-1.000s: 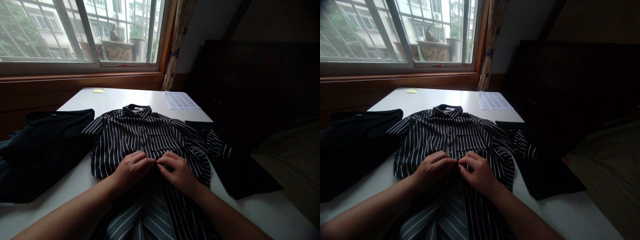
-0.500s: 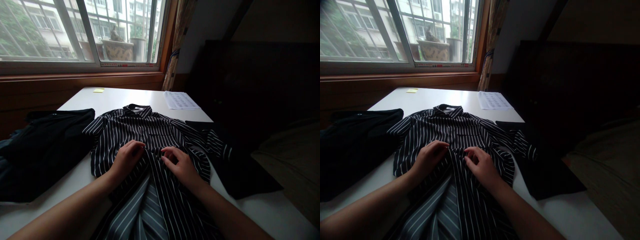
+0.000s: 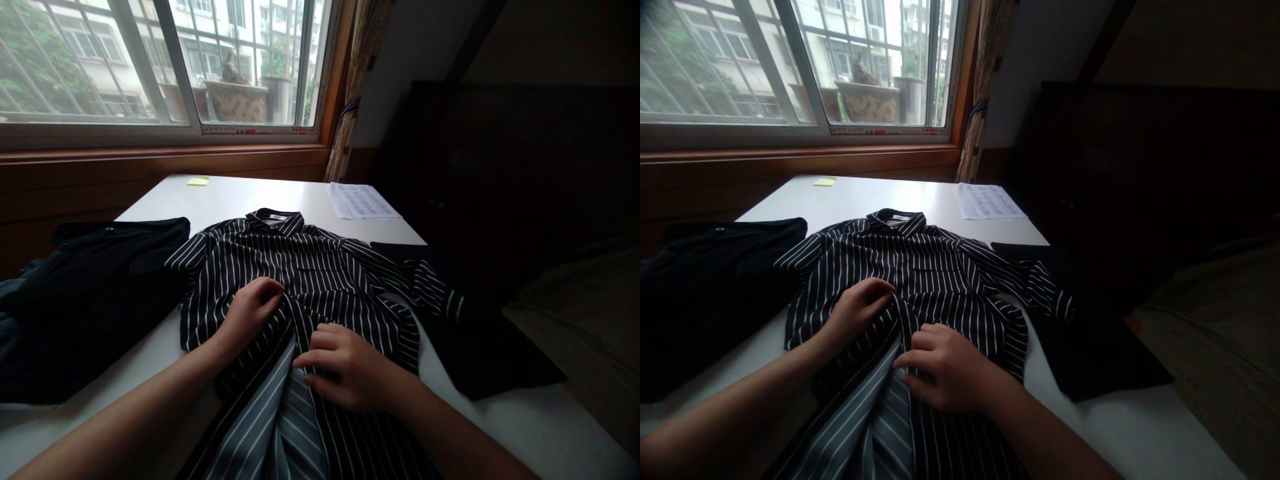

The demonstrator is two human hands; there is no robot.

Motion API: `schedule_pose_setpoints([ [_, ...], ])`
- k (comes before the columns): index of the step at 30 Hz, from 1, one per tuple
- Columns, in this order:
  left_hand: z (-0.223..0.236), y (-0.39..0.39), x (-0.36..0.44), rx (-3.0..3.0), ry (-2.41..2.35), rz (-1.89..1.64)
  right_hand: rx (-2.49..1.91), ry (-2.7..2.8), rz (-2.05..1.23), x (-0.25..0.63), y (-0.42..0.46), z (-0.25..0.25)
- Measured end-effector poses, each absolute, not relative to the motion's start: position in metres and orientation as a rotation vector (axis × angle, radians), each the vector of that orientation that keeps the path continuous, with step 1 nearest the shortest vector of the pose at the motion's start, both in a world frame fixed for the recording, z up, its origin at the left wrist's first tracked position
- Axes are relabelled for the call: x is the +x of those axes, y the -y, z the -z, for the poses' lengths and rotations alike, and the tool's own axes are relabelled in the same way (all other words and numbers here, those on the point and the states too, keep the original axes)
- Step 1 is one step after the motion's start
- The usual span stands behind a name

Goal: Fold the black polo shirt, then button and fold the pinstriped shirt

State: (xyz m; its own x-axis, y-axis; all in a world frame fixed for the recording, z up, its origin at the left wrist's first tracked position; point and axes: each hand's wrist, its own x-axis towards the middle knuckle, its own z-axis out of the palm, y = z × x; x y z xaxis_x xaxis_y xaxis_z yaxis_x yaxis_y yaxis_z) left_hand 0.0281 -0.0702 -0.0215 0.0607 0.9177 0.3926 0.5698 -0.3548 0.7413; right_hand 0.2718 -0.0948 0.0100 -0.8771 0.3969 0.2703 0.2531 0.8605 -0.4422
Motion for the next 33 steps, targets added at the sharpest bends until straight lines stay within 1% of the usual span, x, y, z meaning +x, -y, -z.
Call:
schedule_pose_setpoints([
  [8, 0.015, 0.075, 0.031, 1.941, -1.418, -1.267, -0.586, 2.805, -0.588, 0.271, 0.094, -0.007],
  [15, 0.005, 0.091, 0.033, 2.11, -1.285, -1.323, -0.613, 2.848, -0.547, 0.272, 0.09, -0.002],
  [18, 0.004, 0.095, 0.031, 2.271, -1.129, -1.226, -0.648, 2.853, -0.503, 0.273, 0.089, -0.001],
  [21, 0.006, 0.095, 0.032, 2.427, -1.038, -1.033, -0.7, 2.846, -0.485, 0.273, 0.088, 0.0],
  [26, 0.009, 0.09, 0.035, 2.48, -1.143, -0.754, -0.877, 2.8, -0.487, 0.273, 0.087, 0.0],
  [29, 0.009, 0.088, 0.036, 2.472, -1.122, -0.688, -1.014, 2.761, -0.512, 0.273, 0.087, -0.003],
  [33, 0.006, 0.087, 0.034, 2.475, -0.948, -0.667, -1.12, 2.721, -0.554, 0.274, 0.088, -0.008],
])
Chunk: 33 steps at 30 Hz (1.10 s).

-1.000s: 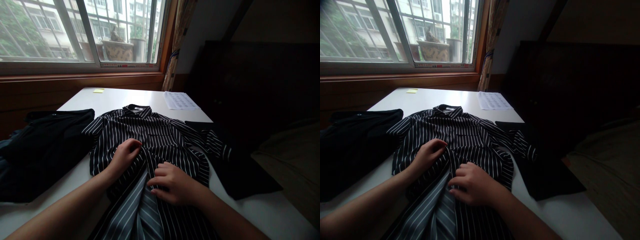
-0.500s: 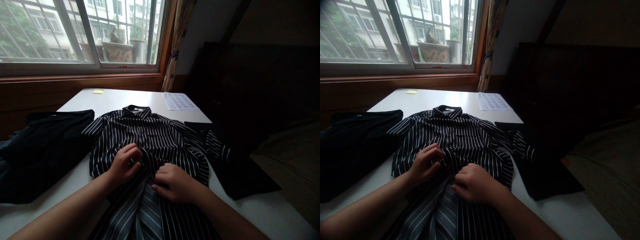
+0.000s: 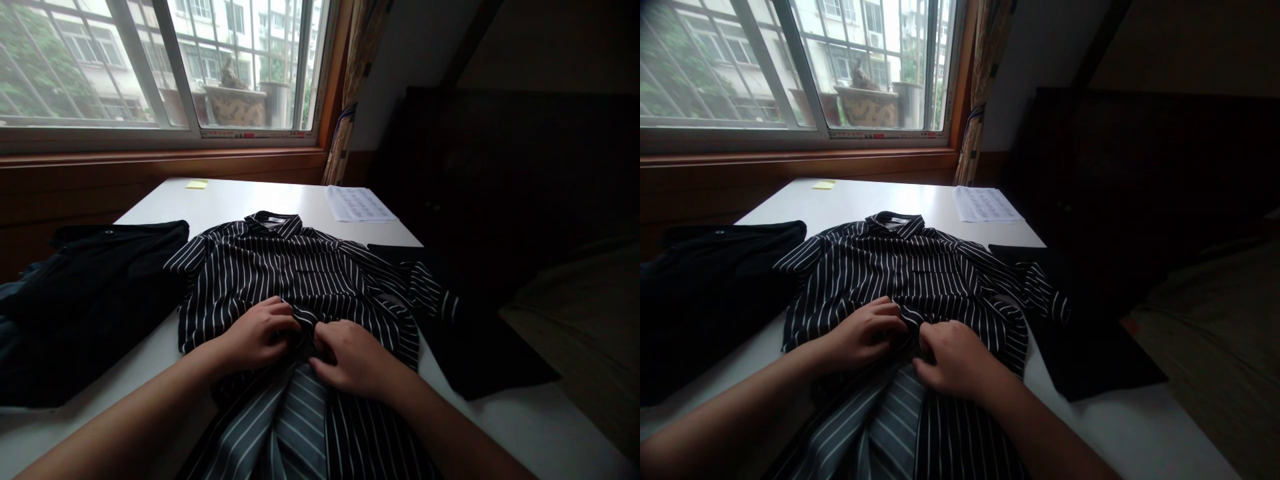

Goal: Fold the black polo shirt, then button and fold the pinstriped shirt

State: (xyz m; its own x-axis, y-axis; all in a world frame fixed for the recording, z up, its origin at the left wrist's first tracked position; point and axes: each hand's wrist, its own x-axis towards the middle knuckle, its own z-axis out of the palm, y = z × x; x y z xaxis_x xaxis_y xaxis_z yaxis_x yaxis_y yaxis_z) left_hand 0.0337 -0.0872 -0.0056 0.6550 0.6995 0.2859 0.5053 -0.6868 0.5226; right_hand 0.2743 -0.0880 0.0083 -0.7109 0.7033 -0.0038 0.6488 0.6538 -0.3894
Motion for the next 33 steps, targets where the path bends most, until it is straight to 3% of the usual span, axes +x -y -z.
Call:
schedule_pose_setpoints([
  [16, -0.015, 0.095, 0.027, 2.522, -0.681, -0.343, -1.15, 2.494, -0.9, 0.279, 0.077, 0.002],
  [33, 0.002, 0.121, 0.053, 2.771, -0.953, -0.459, -1.159, 2.278, -1.13, 0.281, 0.068, -0.002],
])
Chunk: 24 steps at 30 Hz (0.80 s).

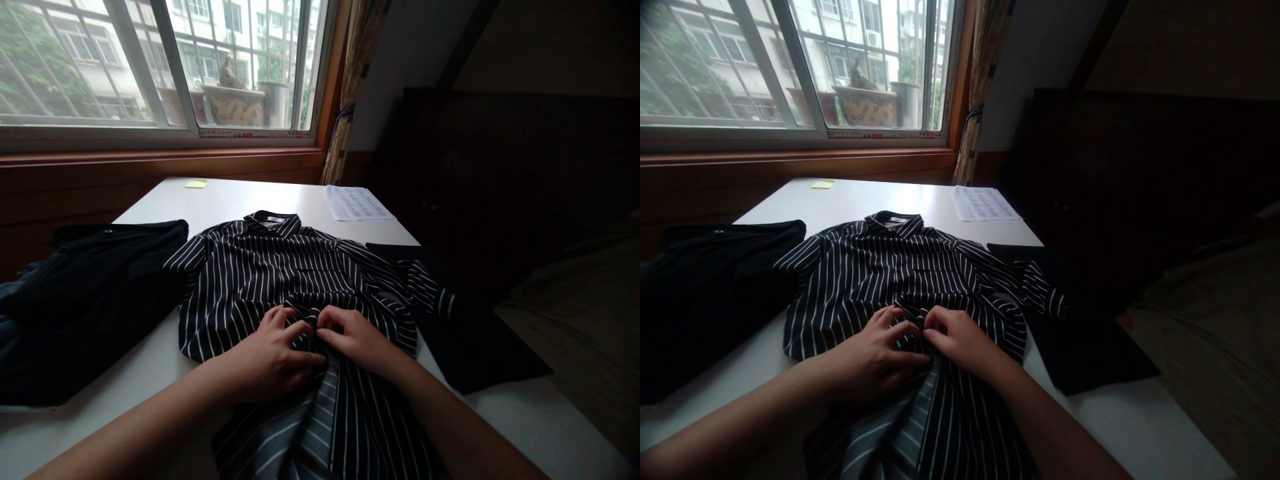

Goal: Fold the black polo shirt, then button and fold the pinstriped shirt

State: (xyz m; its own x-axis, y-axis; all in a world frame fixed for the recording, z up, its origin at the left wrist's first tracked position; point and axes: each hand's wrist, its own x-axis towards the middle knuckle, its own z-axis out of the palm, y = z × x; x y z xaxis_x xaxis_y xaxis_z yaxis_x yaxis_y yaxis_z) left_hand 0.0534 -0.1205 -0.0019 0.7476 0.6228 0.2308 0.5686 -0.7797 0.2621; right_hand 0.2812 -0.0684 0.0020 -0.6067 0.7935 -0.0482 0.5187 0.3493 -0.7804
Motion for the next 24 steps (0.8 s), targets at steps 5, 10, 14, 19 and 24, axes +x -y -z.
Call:
schedule_pose_setpoints([
  [5, 0.007, 0.123, 0.056, 2.855, -0.926, -0.513, -1.154, 2.201, -1.145, 0.282, 0.065, -0.003],
  [10, 0.006, 0.125, 0.059, 2.972, -0.8, -0.526, -1.18, 2.106, -1.212, 0.284, 0.062, -0.004],
  [14, 0.005, 0.125, 0.06, 3.026, -0.726, -0.463, -1.206, 2.023, -1.3, 0.287, 0.057, -0.003],
  [19, 0.005, 0.125, 0.062, 3.055, -0.841, -0.456, -1.16, 1.828, -1.447, 0.291, 0.056, -0.005],
  [24, 0.004, 0.124, 0.063, 3.081, -0.796, -0.479, -1.089, 1.546, -1.698, 0.291, 0.059, -0.008],
])
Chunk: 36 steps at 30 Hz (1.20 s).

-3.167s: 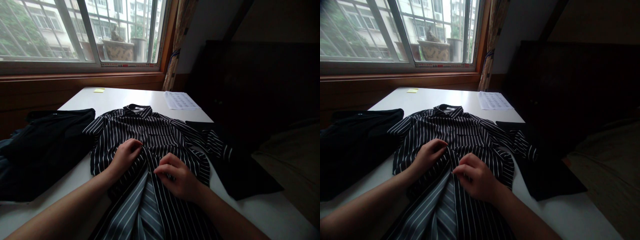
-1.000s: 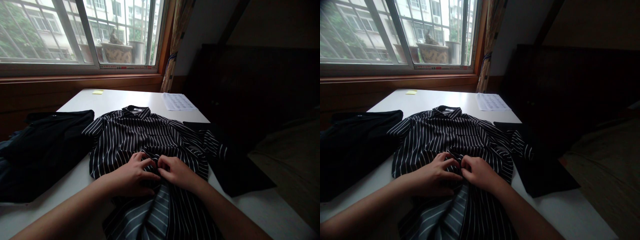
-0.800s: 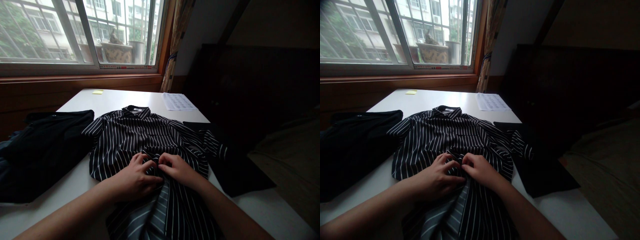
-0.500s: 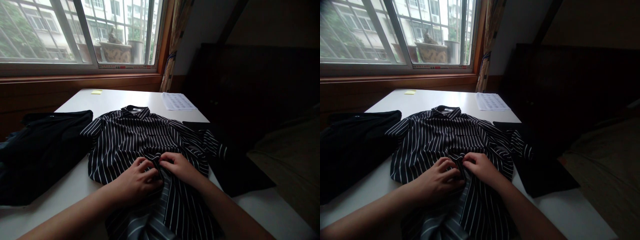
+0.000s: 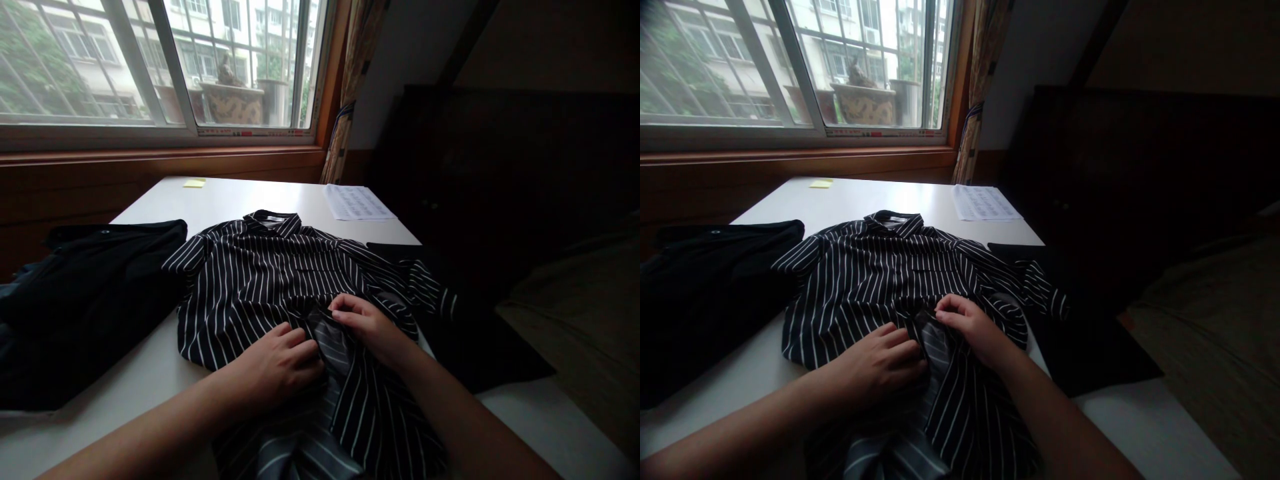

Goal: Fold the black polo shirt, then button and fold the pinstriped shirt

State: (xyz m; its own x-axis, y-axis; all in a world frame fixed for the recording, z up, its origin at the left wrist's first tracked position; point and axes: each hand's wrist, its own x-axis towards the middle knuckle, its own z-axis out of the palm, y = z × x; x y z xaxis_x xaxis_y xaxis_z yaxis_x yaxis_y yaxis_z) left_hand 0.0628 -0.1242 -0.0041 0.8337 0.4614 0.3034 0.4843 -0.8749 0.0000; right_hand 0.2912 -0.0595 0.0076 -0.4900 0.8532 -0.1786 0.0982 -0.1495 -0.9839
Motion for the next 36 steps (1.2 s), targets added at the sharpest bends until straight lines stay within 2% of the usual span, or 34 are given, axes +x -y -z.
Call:
schedule_pose_setpoints([
  [8, 0.007, 0.121, 0.063, -2.921, 0.74, 0.534, -0.994, 1.3, -1.91, 0.289, 0.064, -0.013],
  [22, 0.011, 0.118, 0.057, -2.932, 0.846, 0.802, -0.944, 1.438, -1.711, 0.289, 0.065, -0.013],
  [36, 0.01, 0.116, 0.051, -2.879, 0.795, 1.236, -0.929, 1.592, -1.689, 0.288, 0.067, -0.004],
])
